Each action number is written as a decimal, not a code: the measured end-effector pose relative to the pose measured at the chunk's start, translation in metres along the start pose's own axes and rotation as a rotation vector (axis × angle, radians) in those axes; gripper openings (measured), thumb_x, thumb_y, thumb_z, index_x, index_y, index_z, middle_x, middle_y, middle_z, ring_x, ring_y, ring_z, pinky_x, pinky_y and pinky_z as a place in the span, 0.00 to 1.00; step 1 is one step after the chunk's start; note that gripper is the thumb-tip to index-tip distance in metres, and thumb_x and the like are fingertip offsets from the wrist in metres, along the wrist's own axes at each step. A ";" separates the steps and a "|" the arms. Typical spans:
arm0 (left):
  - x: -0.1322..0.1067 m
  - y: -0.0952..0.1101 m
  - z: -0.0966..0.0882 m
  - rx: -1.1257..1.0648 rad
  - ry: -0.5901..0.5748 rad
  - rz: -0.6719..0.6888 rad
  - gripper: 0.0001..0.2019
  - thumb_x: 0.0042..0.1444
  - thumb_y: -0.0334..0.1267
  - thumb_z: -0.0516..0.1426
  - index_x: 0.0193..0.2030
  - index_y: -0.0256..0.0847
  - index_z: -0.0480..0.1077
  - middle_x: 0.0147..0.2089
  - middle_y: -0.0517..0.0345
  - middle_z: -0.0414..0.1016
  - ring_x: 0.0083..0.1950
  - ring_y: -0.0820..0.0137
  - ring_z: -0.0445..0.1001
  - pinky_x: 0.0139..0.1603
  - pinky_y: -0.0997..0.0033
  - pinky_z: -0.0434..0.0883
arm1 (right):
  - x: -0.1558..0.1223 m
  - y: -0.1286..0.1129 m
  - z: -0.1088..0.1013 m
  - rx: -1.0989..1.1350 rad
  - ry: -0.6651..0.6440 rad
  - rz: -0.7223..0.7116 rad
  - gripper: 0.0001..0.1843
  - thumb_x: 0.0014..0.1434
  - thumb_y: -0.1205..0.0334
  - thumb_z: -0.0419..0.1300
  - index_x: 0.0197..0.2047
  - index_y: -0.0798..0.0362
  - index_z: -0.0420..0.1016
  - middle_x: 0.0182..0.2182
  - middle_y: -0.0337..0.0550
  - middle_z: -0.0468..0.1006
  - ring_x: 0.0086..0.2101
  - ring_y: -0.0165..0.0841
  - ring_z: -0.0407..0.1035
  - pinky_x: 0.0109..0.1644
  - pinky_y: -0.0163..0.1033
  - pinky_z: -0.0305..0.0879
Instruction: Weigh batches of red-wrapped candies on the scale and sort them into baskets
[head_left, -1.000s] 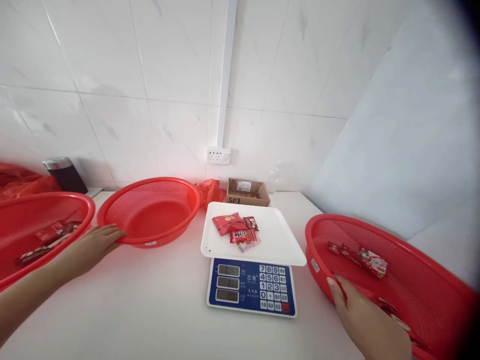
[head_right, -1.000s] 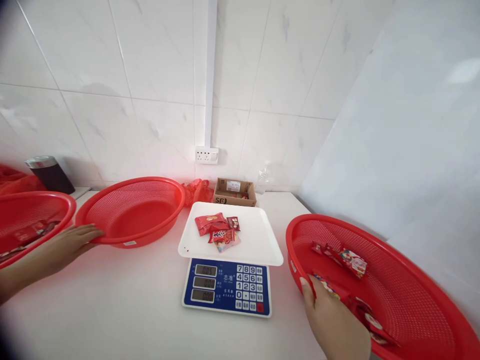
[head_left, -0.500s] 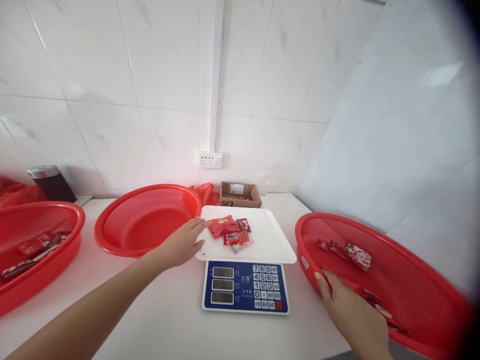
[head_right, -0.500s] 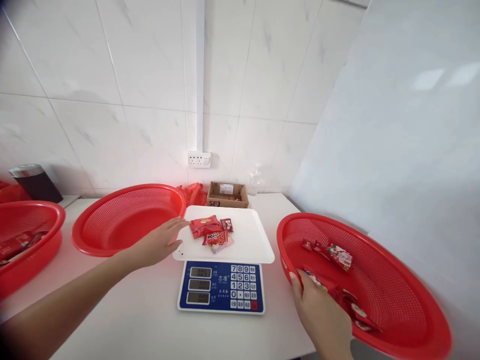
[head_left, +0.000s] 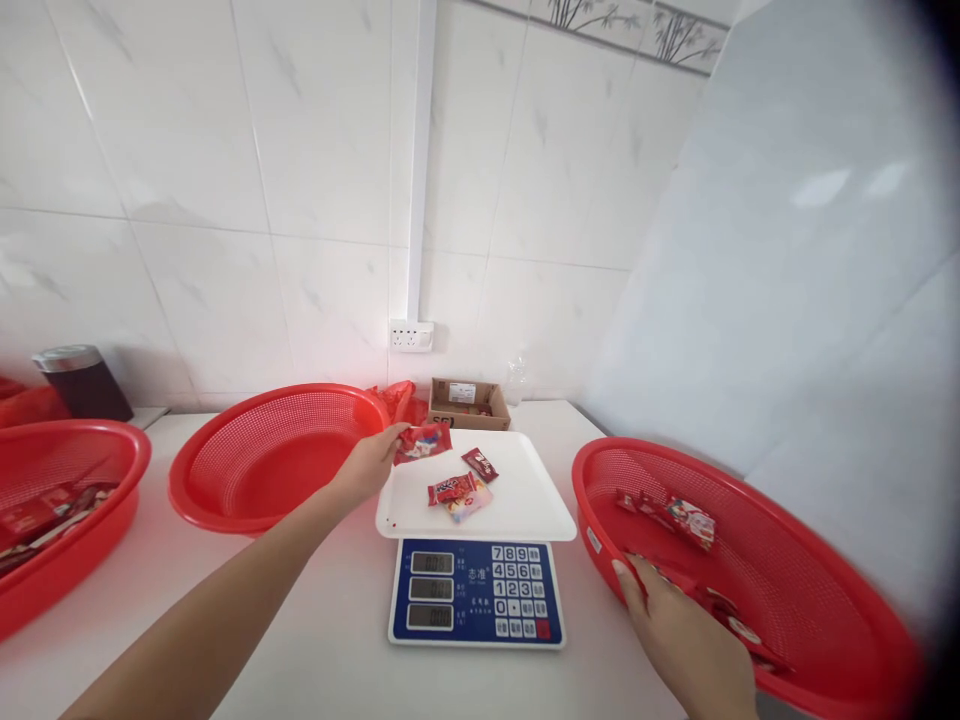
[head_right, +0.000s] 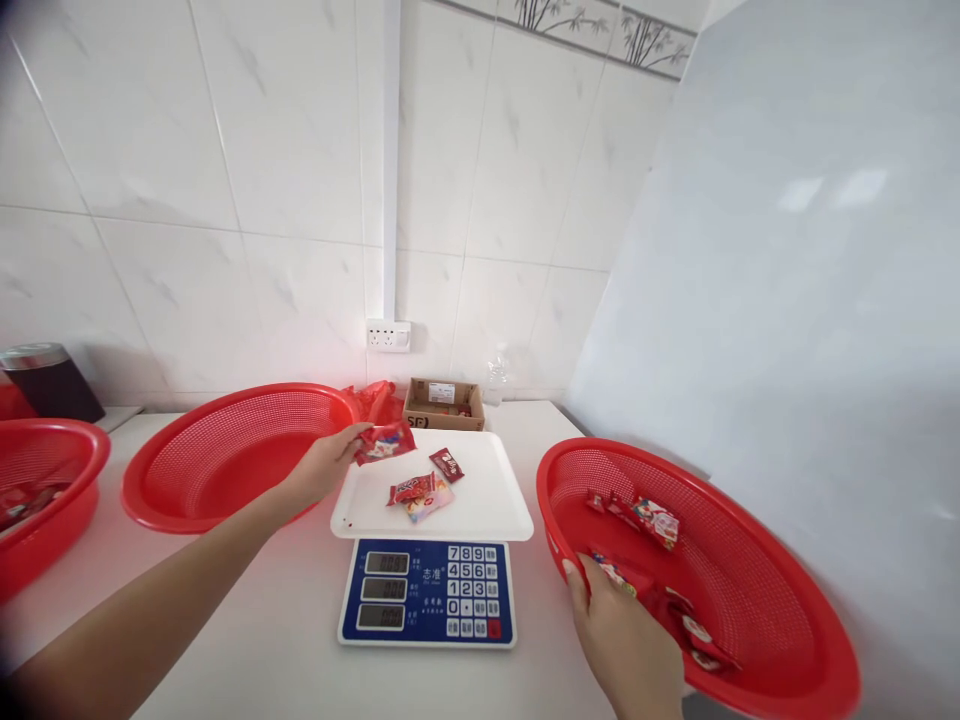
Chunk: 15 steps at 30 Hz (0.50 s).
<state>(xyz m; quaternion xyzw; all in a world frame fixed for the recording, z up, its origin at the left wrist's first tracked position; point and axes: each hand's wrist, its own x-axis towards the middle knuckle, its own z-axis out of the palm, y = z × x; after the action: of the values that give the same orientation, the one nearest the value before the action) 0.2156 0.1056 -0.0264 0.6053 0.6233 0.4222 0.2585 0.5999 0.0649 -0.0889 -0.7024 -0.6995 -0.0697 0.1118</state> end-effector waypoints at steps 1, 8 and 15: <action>-0.003 0.001 -0.006 -0.063 0.039 -0.025 0.19 0.58 0.44 0.49 0.55 0.43 0.66 0.49 0.48 0.75 0.50 0.58 0.74 0.49 0.60 0.71 | 0.000 0.001 0.002 0.002 0.012 -0.008 0.26 0.63 0.54 0.40 0.49 0.51 0.76 0.39 0.54 0.80 0.35 0.42 0.76 0.32 0.43 0.70; -0.043 0.011 -0.033 -0.814 0.107 -0.312 0.11 0.56 0.33 0.55 0.46 0.42 0.68 0.43 0.52 0.76 0.40 0.68 0.77 0.39 0.68 0.77 | 0.001 0.001 0.006 -0.009 0.019 -0.042 0.26 0.63 0.53 0.39 0.48 0.52 0.76 0.36 0.55 0.80 0.33 0.44 0.76 0.33 0.45 0.69; -0.070 0.023 -0.026 -1.332 0.120 -0.470 0.07 0.56 0.25 0.53 0.34 0.38 0.69 0.38 0.56 0.77 0.37 0.74 0.78 0.41 0.74 0.78 | 0.000 0.003 0.009 0.021 -0.025 0.025 0.28 0.63 0.51 0.39 0.51 0.53 0.74 0.36 0.55 0.80 0.30 0.43 0.76 0.31 0.45 0.69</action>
<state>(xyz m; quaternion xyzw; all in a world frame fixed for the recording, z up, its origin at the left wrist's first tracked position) 0.2155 0.0298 -0.0074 0.1434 0.3598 0.6794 0.6232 0.6021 0.0670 -0.0974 -0.7105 -0.6928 -0.0521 0.1115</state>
